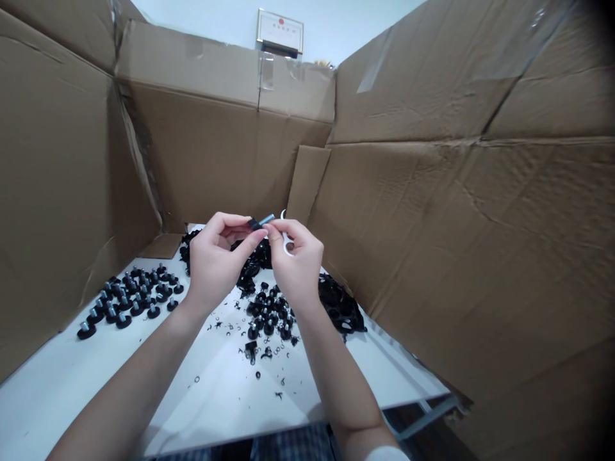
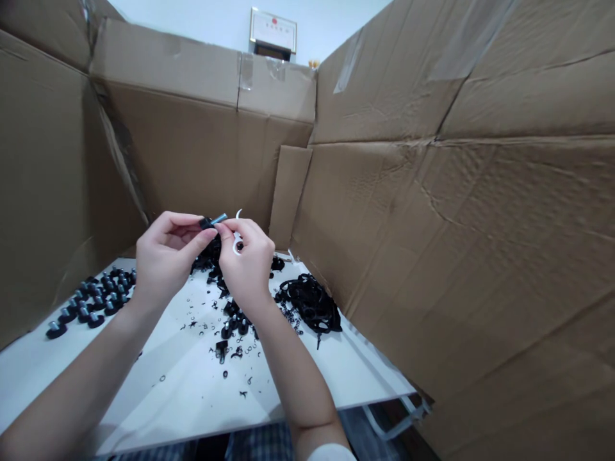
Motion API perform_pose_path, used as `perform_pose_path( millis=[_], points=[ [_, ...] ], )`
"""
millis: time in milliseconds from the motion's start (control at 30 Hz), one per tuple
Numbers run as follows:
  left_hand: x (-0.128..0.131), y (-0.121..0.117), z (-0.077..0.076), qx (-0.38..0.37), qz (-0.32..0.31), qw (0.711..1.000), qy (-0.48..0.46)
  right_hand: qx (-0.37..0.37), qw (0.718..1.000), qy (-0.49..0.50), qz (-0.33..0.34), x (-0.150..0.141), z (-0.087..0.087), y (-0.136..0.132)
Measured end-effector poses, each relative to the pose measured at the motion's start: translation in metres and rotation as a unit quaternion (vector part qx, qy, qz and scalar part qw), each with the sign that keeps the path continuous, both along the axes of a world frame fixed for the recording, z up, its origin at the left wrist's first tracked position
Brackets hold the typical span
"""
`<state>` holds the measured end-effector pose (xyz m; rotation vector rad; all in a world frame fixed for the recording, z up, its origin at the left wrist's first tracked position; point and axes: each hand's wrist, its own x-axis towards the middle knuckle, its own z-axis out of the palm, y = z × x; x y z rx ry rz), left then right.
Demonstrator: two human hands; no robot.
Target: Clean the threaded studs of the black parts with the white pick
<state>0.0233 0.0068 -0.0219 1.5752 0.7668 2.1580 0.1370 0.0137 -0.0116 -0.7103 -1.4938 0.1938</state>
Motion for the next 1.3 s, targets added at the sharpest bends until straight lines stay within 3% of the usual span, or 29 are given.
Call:
perform_pose_path(
  millis=[100, 200, 333, 467, 567, 733, 933, 1033, 1100, 1167, 1300],
  points=[
    [-0.003, 0.004, -0.002, 0.038, 0.025, 0.998, 0.031, 0.041, 0.999, -0.019, -0.03, -0.002, -0.002, 0.0],
    [-0.009, 0.009, -0.004, 0.102, 0.094, 0.986, 0.095, 0.069, 0.996, -0.042, -0.041, 0.0, -0.001, 0.001],
    [-0.016, 0.012, -0.003, 0.175, 0.188, 0.948, 0.186, 0.03, 0.998, -0.049, -0.017, 0.005, 0.001, 0.004],
    [-0.019, 0.014, -0.001, 0.25, 0.277, 0.893, 0.254, -0.014, 0.999, -0.038, 0.015, 0.006, 0.002, 0.007],
    [-0.02, 0.016, -0.003, 0.277, 0.299, 0.874, 0.265, -0.019, 0.999, -0.019, 0.027, 0.004, 0.001, 0.009],
    [-0.021, 0.015, -0.007, 0.201, 0.249, 0.91, 0.263, -0.008, 0.999, -0.012, 0.031, 0.002, -0.001, 0.014],
    [-0.019, 0.017, -0.008, 0.149, 0.249, 0.92, 0.262, -0.02, 0.999, 0.004, 0.039, 0.001, -0.002, 0.013],
    [-0.027, 0.022, -0.003, 0.099, 0.232, 0.941, 0.224, 0.033, 0.998, 0.011, 0.046, 0.008, 0.004, 0.003],
    [-0.037, 0.02, 0.004, 0.064, 0.179, 0.971, 0.145, 0.072, 0.996, 0.059, 0.009, 0.018, 0.01, 0.001],
    [-0.046, 0.014, 0.012, 0.027, 0.085, 0.995, 0.041, 0.07, 0.99, 0.115, -0.051, 0.031, 0.014, 0.007],
    [-0.055, -0.003, 0.025, -0.049, -0.124, 0.99, -0.042, 0.013, 0.978, 0.066, -0.196, 0.057, 0.017, 0.034]
  ],
)
